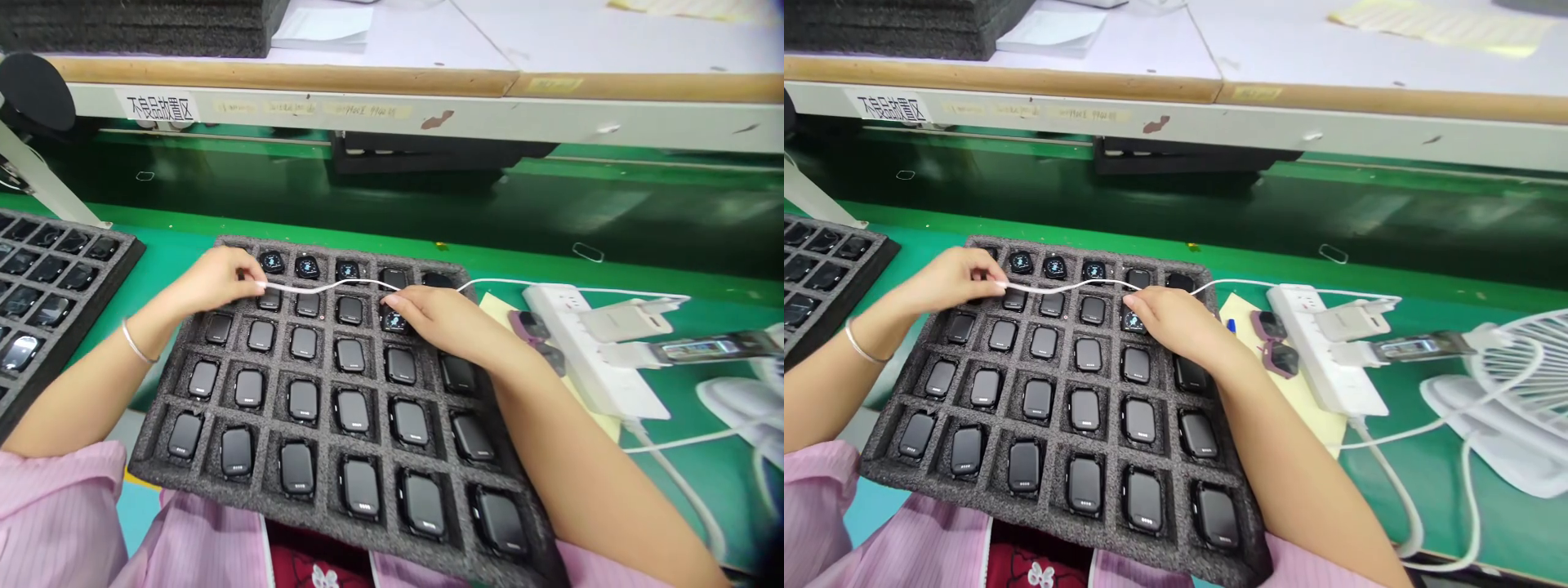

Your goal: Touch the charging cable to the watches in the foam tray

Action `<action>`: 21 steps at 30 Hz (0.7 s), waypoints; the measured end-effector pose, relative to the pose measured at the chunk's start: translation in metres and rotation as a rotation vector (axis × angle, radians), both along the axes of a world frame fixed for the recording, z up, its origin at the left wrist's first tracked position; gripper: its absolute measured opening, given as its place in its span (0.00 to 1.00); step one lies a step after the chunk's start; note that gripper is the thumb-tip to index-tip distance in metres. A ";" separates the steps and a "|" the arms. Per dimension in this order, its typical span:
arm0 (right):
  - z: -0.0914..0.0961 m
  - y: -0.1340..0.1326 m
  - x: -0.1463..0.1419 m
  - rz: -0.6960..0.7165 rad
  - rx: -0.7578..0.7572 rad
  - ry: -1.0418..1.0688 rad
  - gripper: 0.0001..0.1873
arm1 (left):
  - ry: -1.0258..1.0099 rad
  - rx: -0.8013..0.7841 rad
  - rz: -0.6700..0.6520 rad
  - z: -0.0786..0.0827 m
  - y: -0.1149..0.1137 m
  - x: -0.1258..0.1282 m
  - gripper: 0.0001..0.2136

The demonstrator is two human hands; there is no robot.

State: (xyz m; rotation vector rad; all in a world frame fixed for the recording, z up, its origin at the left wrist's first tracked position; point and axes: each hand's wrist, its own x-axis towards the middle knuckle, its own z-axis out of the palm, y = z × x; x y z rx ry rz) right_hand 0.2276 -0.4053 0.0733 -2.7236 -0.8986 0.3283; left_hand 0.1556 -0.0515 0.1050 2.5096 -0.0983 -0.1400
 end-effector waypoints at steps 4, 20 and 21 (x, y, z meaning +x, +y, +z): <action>-0.004 -0.004 0.002 0.033 0.056 0.002 0.26 | -0.049 0.309 -0.208 -0.011 -0.025 -0.002 0.04; -0.005 -0.012 0.003 -0.047 0.146 -0.059 0.17 | 0.009 0.327 -0.122 0.009 -0.008 0.017 0.21; -0.005 -0.011 0.003 -0.059 0.140 -0.089 0.17 | 0.035 0.251 -0.104 0.008 -0.002 0.020 0.22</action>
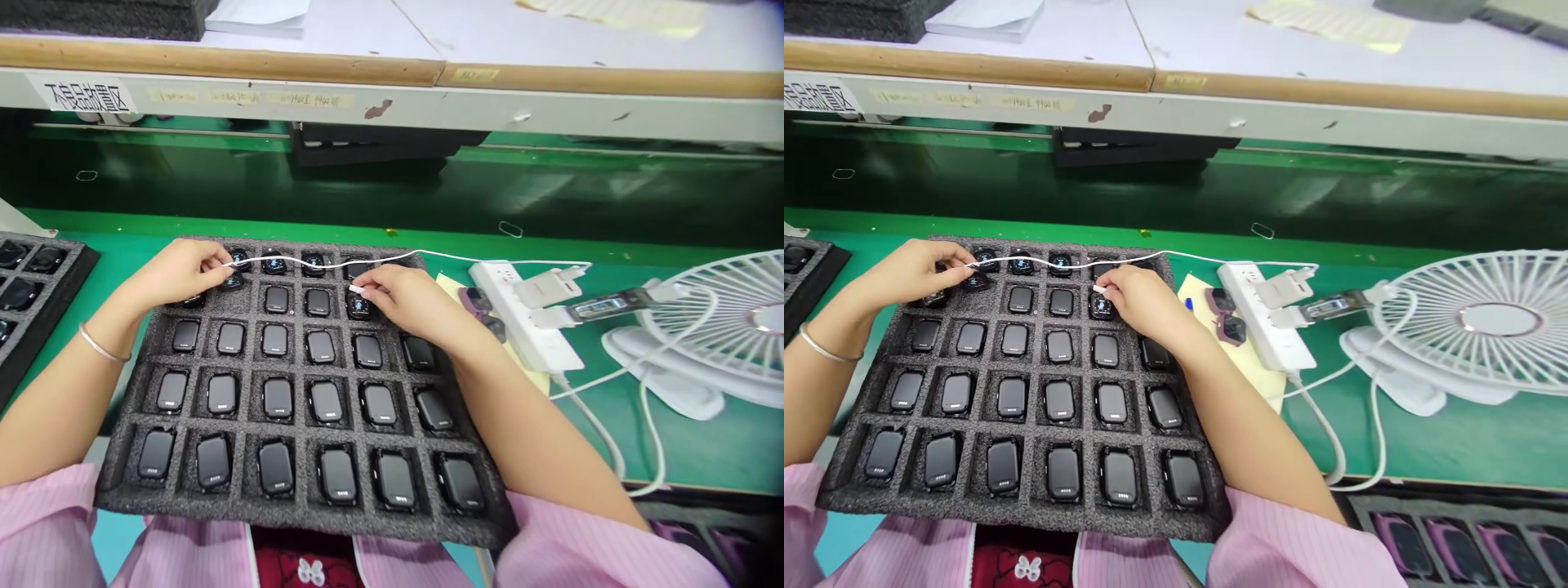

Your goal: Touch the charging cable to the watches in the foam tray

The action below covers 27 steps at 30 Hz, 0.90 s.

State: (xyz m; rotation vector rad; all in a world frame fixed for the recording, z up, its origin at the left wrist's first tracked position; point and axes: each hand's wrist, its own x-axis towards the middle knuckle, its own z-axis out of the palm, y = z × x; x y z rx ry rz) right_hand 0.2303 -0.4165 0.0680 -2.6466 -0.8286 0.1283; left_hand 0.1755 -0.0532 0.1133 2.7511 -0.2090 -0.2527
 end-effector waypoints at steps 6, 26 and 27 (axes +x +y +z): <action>0.001 0.019 -0.014 0.142 0.133 -0.099 0.16 | 0.147 -0.067 -0.150 -0.008 0.001 0.007 0.24; 0.023 0.040 0.008 0.294 0.139 0.482 0.21 | 0.064 0.072 -0.223 -0.017 -0.011 0.009 0.19; 0.024 0.041 0.007 0.261 0.124 0.449 0.22 | 0.049 0.073 -0.222 -0.019 -0.011 0.009 0.19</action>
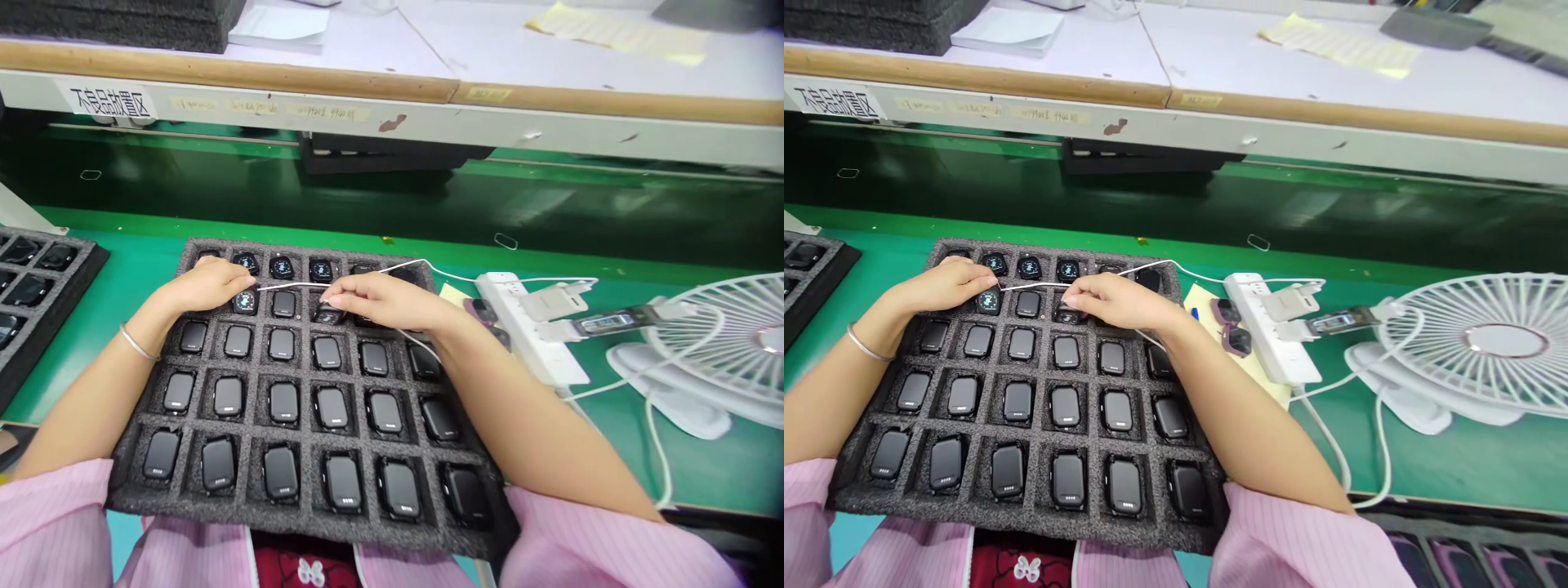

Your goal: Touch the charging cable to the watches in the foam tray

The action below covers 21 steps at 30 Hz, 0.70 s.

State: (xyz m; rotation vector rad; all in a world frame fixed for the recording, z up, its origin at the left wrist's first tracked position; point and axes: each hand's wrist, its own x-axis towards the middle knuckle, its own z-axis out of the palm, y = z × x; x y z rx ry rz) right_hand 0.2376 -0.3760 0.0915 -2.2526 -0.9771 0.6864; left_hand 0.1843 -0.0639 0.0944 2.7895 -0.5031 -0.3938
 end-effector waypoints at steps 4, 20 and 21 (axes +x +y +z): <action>0.000 0.008 -0.006 -0.111 -0.035 -0.091 0.27 | -0.026 -0.013 0.008 -0.005 0.001 -0.002 0.19; -0.002 0.017 0.001 -0.045 -0.127 -0.078 0.20 | -0.054 -0.023 0.009 -0.012 0.003 0.000 0.20; -0.002 0.017 0.002 -0.035 -0.113 -0.064 0.20 | -0.052 -0.018 0.010 -0.012 0.003 0.000 0.20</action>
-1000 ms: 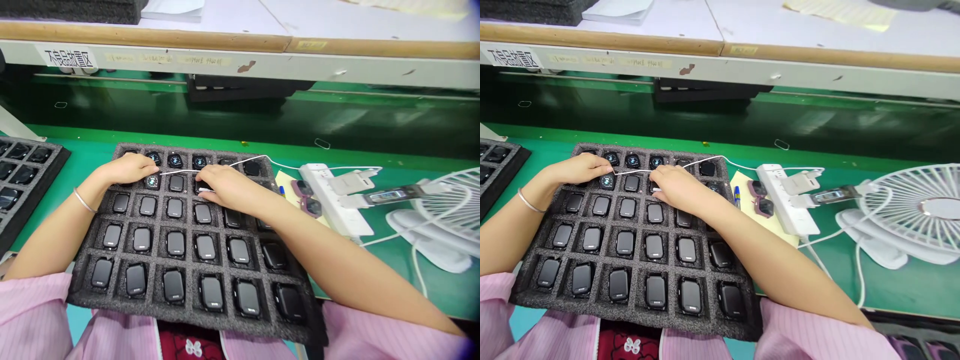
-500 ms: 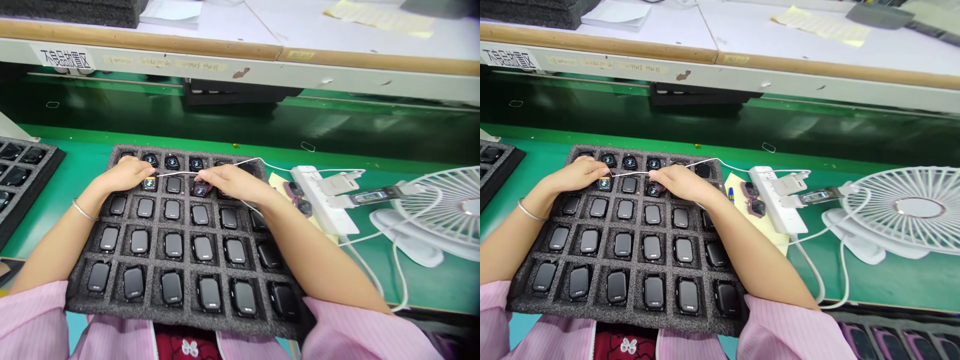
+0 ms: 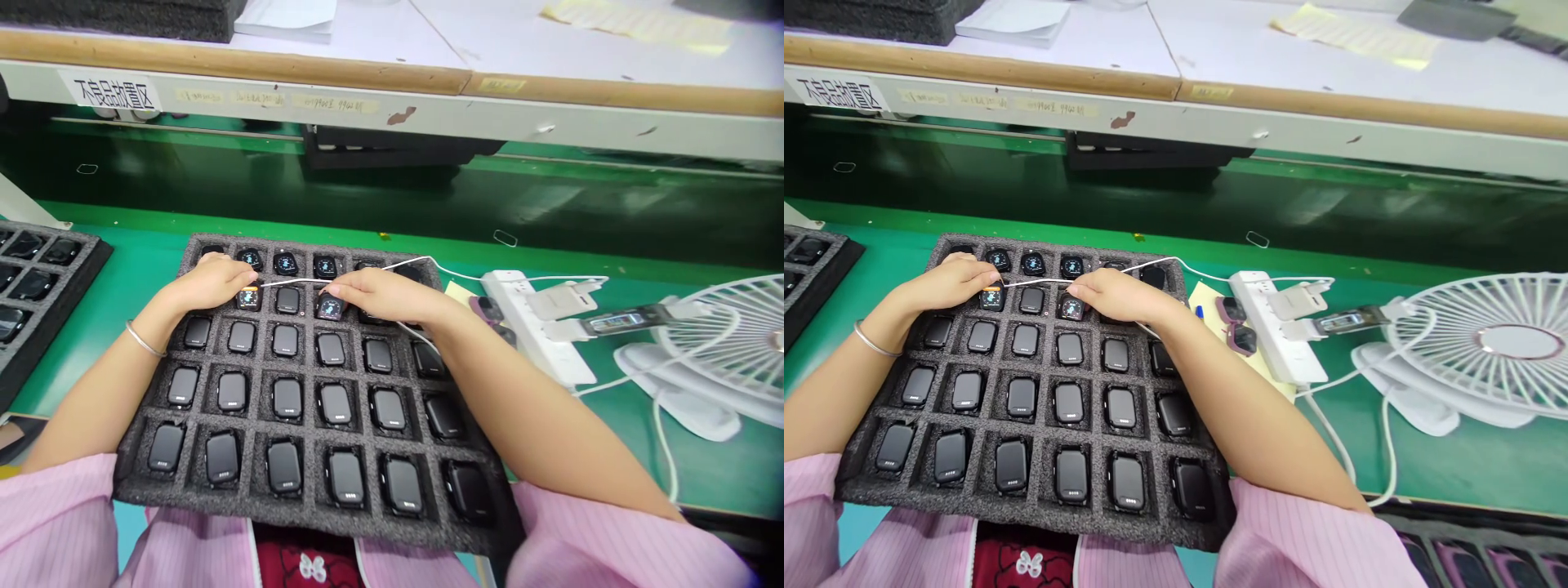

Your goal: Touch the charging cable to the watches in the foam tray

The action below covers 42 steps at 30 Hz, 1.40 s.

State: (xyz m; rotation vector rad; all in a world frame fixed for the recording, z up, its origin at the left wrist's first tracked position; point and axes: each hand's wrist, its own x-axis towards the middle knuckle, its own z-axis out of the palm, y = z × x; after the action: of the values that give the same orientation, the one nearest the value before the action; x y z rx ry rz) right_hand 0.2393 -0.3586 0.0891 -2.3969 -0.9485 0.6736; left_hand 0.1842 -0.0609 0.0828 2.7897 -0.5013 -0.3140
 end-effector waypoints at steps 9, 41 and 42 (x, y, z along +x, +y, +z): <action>-0.003 -0.041 0.014 -0.431 0.320 -0.031 0.12 | 0.022 -0.008 -0.013 0.003 0.000 0.001 0.19; -0.007 -0.028 0.026 -0.296 -0.143 -0.420 0.20 | 0.119 -0.456 0.060 -0.006 0.025 -0.001 0.32; -0.004 -0.033 0.029 -0.199 -0.103 -0.417 0.21 | 0.120 -0.461 0.062 -0.006 0.025 -0.001 0.32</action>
State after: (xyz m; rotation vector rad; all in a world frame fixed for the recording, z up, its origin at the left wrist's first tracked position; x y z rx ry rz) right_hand 0.2682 -0.3917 0.0848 -2.7378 -0.8281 0.1519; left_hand 0.1835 -0.0360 0.0768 2.3196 -0.3978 -0.3046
